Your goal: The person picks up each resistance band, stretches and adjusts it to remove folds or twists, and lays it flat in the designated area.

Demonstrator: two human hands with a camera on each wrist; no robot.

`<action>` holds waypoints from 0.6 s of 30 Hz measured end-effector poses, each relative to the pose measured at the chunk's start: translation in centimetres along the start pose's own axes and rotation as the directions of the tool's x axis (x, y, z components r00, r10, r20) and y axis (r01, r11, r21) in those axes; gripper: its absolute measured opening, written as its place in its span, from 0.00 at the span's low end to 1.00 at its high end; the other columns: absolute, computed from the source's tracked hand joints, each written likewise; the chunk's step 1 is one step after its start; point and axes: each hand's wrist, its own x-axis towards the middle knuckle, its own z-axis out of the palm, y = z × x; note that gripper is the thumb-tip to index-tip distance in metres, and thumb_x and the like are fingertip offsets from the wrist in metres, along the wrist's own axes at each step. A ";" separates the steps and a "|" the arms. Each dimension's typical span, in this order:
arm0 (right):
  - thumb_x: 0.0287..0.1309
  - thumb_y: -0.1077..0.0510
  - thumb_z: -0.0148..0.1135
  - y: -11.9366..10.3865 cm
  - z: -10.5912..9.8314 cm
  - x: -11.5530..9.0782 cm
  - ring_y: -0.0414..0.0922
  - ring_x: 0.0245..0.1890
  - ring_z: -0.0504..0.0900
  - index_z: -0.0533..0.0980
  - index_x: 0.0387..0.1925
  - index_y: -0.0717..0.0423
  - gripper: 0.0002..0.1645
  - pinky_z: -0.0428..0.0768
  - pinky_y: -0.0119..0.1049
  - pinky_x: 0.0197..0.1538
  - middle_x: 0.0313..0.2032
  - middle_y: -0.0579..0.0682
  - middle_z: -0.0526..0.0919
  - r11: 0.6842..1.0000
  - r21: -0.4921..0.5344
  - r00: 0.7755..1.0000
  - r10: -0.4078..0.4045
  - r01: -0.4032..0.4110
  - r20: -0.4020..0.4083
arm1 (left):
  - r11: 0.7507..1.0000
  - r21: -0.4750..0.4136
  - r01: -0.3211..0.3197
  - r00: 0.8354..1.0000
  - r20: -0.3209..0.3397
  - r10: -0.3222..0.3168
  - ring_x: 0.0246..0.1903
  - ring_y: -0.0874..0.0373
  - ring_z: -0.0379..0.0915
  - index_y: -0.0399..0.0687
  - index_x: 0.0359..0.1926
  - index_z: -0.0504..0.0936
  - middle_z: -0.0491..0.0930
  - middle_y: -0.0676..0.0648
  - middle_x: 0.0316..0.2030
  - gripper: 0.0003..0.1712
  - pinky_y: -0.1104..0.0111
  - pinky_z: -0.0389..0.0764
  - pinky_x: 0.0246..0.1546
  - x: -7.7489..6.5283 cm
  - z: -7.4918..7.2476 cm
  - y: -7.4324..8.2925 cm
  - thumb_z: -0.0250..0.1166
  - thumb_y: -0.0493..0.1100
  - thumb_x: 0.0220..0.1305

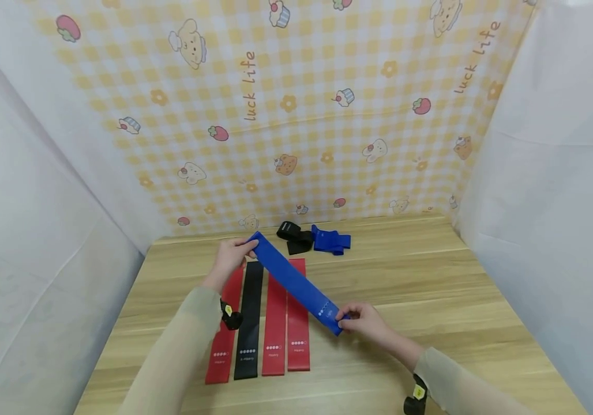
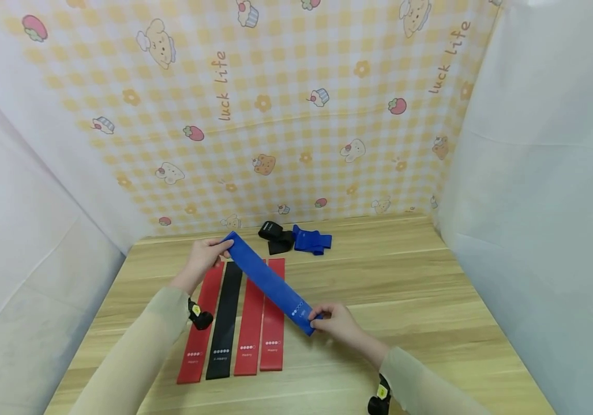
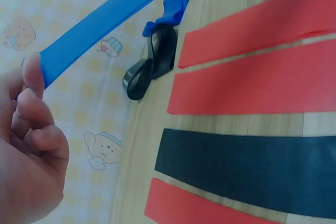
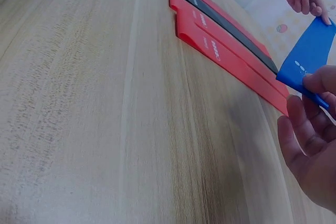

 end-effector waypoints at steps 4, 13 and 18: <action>0.54 0.66 0.67 0.0 0.1 -0.3 0.45 0.35 0.76 0.81 0.34 0.63 0.05 0.82 0.36 0.35 0.43 0.55 0.79 1.000 -0.021 1.000 -0.002 0.002 -0.002 | 0.997 -0.072 0.024 1.000 0.006 -0.023 0.16 0.57 0.77 0.39 0.56 0.80 0.85 0.47 0.27 0.26 0.68 0.76 0.22 -0.4 0.4 0.4 0.67 0.50 0.63; 0.54 0.68 0.65 -0.3 0.5 -0.8 0.44 0.32 0.75 0.81 0.34 0.65 0.05 0.82 0.43 0.36 0.34 0.51 0.77 0.997 -0.072 0.999 0.006 -0.004 0.032 | 0.987 -0.158 0.015 1.000 0.026 -0.011 0.24 0.57 0.83 0.36 0.59 0.76 0.86 0.42 0.35 0.26 0.62 0.84 0.34 -0.7 1.8 1.1 0.65 0.46 0.65; 0.54 0.66 0.66 -0.2 0.9 -1.2 0.41 0.29 0.74 0.81 0.34 0.64 0.05 0.80 0.38 0.33 0.30 0.48 0.78 0.996 -0.092 0.998 0.004 0.002 0.060 | 0.978 -0.207 0.019 0.999 0.034 -0.012 0.29 0.53 0.85 0.34 0.59 0.76 0.84 0.36 0.41 0.25 0.57 0.82 0.40 -0.6 2.8 1.7 0.64 0.45 0.66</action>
